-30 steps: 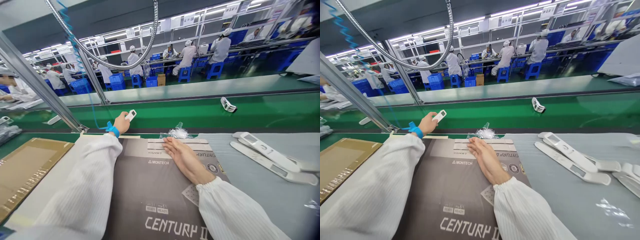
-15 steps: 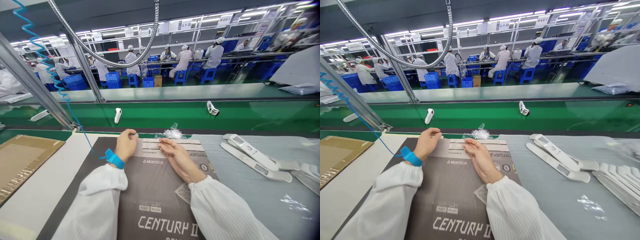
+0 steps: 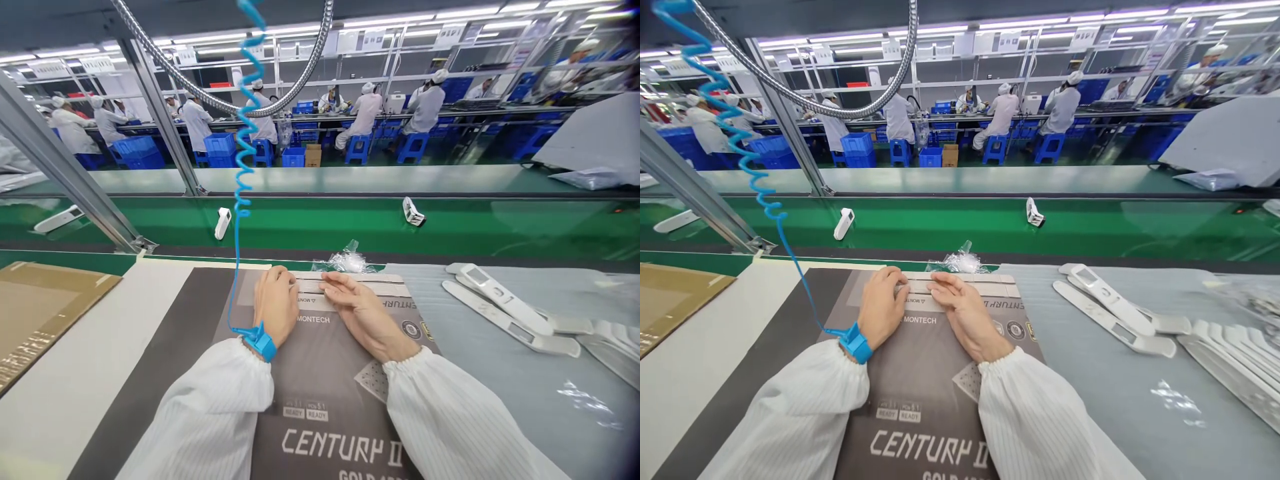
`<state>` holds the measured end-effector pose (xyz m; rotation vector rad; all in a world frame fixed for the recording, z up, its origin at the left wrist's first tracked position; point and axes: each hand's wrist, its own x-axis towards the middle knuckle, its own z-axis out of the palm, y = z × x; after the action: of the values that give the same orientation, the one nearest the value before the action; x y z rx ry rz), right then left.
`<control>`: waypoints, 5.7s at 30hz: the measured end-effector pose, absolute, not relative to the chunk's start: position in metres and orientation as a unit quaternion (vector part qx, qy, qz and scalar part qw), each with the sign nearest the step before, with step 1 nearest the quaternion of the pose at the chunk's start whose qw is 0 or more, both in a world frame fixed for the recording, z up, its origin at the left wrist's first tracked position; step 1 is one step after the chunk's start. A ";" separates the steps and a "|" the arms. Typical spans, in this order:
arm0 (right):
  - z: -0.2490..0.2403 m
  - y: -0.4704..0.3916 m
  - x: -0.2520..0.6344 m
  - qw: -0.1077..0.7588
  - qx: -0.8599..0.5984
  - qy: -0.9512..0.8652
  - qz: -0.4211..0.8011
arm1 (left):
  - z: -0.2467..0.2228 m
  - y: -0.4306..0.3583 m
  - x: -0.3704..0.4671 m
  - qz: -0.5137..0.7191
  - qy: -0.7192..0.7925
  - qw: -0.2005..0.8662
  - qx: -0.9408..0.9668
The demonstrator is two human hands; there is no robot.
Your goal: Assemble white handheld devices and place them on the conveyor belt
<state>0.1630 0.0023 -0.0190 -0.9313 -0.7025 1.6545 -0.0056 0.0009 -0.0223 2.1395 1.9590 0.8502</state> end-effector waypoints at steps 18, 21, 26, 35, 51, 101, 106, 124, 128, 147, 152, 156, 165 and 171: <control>-0.020 0.002 0.163 0.526 -0.387 -0.301 0.695 | -0.023 0.002 -0.007 0.304 0.649 0.062 0.694; -0.017 0.001 0.162 0.523 -0.394 -0.299 0.694 | -0.023 0.003 -0.007 0.303 0.651 0.064 0.693; -0.012 -0.001 0.161 0.522 -0.399 -0.295 0.693 | -0.024 0.003 -0.006 0.303 0.651 0.063 0.693; -0.017 0.000 0.164 0.518 -0.392 -0.308 0.695 | -0.024 0.002 -0.006 0.312 0.650 0.066 0.690; -0.016 0.000 0.163 0.519 -0.399 -0.312 0.689 | -0.024 0.001 -0.006 0.313 0.648 0.069 0.692; 0.054 0.066 0.195 0.375 -0.445 -0.653 0.485 | 0.000 -0.003 -0.004 0.480 0.551 0.196 0.654; 0.028 0.009 0.191 0.440 -0.477 -0.689 0.322 | 0.007 -0.012 0.001 0.353 0.539 0.334 0.688; -0.007 0.055 0.200 0.279 -0.672 -0.684 0.053 | 0.011 0.000 -0.012 0.340 0.709 0.237 0.570; -0.013 0.067 0.222 0.247 -0.691 -0.679 0.011 | 0.006 0.002 -0.018 0.380 0.682 0.287 0.556; 0.039 0.002 0.364 0.139 -0.821 -0.551 -0.045 | 0.010 -0.001 -0.008 0.463 0.583 0.500 0.441; 0.051 0.001 0.268 0.481 -0.563 -0.512 0.435 | 0.013 -0.008 0.004 0.472 0.538 0.541 0.442; 0.027 -0.001 0.179 0.540 -0.407 -0.417 0.608 | 0.004 -0.007 0.007 0.486 0.527 0.510 0.476; -0.015 0.001 0.163 0.542 -0.329 -0.459 0.622 | 0.006 0.000 -0.005 0.440 0.585 0.515 0.446; -0.014 0.001 0.169 0.538 -0.331 -0.471 0.616 | 0.000 -0.005 0.000 0.473 0.517 0.355 0.619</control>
<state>0.1692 0.0010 -0.0137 -0.7869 -1.1203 1.4653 0.0001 -0.0050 0.0001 1.5998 1.3348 1.2231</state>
